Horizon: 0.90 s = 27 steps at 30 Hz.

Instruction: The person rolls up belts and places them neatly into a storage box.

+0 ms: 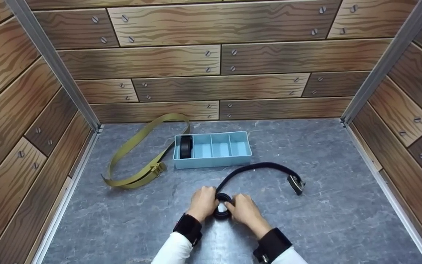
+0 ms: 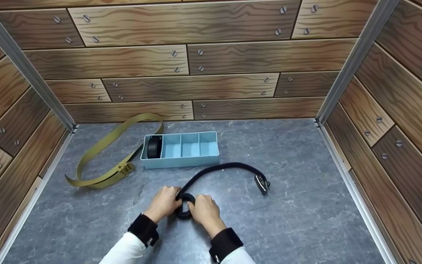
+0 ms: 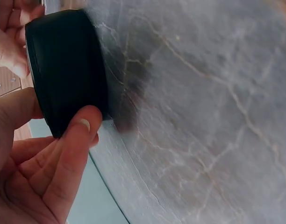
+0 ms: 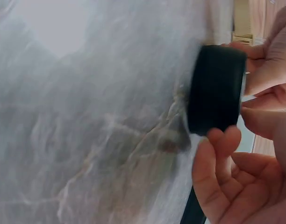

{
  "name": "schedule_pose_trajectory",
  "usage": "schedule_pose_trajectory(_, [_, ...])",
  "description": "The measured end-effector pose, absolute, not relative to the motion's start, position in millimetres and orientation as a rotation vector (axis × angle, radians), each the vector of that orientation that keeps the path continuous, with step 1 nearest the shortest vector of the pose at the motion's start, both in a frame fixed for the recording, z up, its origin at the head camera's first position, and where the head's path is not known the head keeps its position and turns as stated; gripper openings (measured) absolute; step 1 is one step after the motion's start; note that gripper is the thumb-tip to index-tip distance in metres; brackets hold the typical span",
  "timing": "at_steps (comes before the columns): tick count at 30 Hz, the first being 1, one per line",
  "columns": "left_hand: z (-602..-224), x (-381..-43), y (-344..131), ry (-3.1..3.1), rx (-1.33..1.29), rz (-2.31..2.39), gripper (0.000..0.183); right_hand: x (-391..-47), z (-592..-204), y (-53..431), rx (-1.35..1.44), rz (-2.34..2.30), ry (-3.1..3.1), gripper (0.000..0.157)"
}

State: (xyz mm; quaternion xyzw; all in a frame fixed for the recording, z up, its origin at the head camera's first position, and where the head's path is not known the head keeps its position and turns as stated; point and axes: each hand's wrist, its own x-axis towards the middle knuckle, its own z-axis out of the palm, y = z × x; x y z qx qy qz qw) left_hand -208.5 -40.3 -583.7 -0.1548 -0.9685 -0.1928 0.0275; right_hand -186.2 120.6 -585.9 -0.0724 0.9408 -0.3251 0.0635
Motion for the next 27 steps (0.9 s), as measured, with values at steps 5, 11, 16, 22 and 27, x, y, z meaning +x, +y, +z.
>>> schedule_pose_trajectory(5, [-584, -207, -41, -3.002, -0.461, -0.602, 0.017, -186, -589, 117, -0.237, -0.949, 2.831, 0.017])
schedule_pose_trajectory(11, [-584, -209, -41, -3.002, -0.402, -0.628, 0.027, -193, -594, 119, -0.417, -0.799, 3.027, 0.005])
schedule_pose_trajectory(16, [-584, -209, -38, -2.981, -0.38, -0.583, 0.025, -190, -594, 123, -0.412, -0.848, 3.013, 0.011])
schedule_pose_trajectory(22, [-586, -205, -33, -2.945, -0.312, -0.563, 0.022, -176, -589, 125, -0.22, -0.957, 2.911, 0.027])
schedule_pose_trajectory(27, [-584, -205, -31, -2.952, -0.291, -0.54, 0.022, -176, -589, 121, -0.154, -0.972, 2.873, 0.022])
